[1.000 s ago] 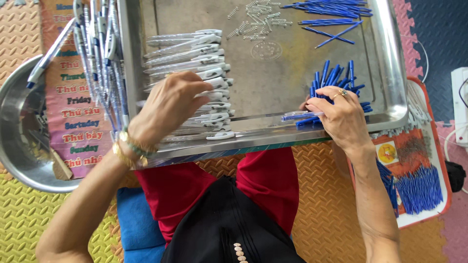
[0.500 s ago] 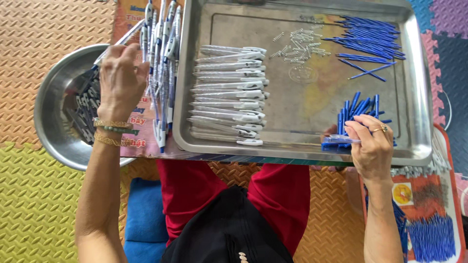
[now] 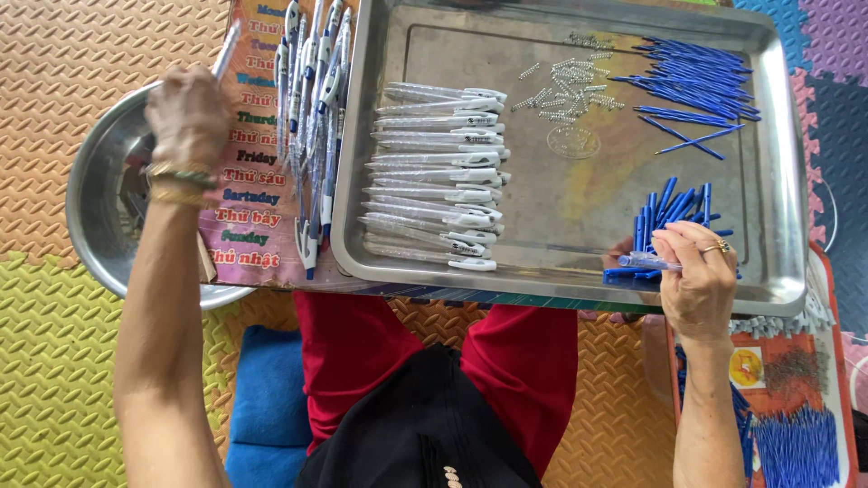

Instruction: The person assembles blue ballpoint pens by inserting ink cartridges into clear plastic barrels and attaching blue caps. The person picks up components from a metal tray and places the finished pens into a metal bowl.

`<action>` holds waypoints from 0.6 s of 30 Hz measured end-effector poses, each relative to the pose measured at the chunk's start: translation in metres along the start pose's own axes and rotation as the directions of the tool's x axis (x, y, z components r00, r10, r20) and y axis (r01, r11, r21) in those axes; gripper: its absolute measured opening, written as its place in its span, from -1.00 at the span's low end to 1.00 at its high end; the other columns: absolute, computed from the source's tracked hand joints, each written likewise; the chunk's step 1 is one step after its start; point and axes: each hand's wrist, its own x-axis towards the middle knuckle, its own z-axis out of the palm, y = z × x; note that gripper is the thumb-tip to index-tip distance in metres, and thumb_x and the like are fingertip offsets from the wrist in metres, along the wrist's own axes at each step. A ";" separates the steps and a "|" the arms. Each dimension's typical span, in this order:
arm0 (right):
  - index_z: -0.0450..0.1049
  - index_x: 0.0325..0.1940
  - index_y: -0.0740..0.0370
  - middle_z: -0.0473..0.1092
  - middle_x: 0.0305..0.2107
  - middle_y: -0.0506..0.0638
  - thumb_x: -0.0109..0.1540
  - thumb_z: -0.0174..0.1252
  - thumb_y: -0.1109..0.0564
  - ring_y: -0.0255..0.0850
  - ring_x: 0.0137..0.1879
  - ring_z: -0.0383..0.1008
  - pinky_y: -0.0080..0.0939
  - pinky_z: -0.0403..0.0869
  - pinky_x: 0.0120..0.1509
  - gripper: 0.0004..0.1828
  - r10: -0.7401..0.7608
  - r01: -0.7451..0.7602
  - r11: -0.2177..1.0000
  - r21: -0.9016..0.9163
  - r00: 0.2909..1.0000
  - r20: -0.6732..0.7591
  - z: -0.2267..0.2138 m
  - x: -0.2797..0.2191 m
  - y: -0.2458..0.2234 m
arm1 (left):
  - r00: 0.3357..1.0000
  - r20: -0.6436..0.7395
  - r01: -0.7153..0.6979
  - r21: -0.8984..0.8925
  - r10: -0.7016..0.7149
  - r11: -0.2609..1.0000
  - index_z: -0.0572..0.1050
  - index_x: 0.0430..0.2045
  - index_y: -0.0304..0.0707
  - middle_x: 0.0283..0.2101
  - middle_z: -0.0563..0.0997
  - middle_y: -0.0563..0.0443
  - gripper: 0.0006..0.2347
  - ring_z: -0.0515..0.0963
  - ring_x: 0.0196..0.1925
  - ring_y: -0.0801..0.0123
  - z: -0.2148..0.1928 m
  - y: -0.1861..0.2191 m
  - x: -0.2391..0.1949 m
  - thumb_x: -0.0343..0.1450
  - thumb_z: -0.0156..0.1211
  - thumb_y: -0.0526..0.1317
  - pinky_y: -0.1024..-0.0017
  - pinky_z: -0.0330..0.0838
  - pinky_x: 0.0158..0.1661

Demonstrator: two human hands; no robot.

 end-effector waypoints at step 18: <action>0.25 0.52 0.41 0.54 0.19 0.34 0.54 -0.03 0.12 -0.10 -0.13 0.69 -0.16 0.70 -0.06 -0.52 0.352 -0.253 0.196 0.948 0.920 0.173 0.022 0.050 -0.197 | 0.930 -0.009 0.207 -0.815 0.368 -0.542 0.59 -0.01 -0.41 -0.02 0.72 -0.28 -0.82 0.77 0.11 0.09 -0.129 0.240 -0.213 0.53 0.33 -0.36 0.05 0.75 0.15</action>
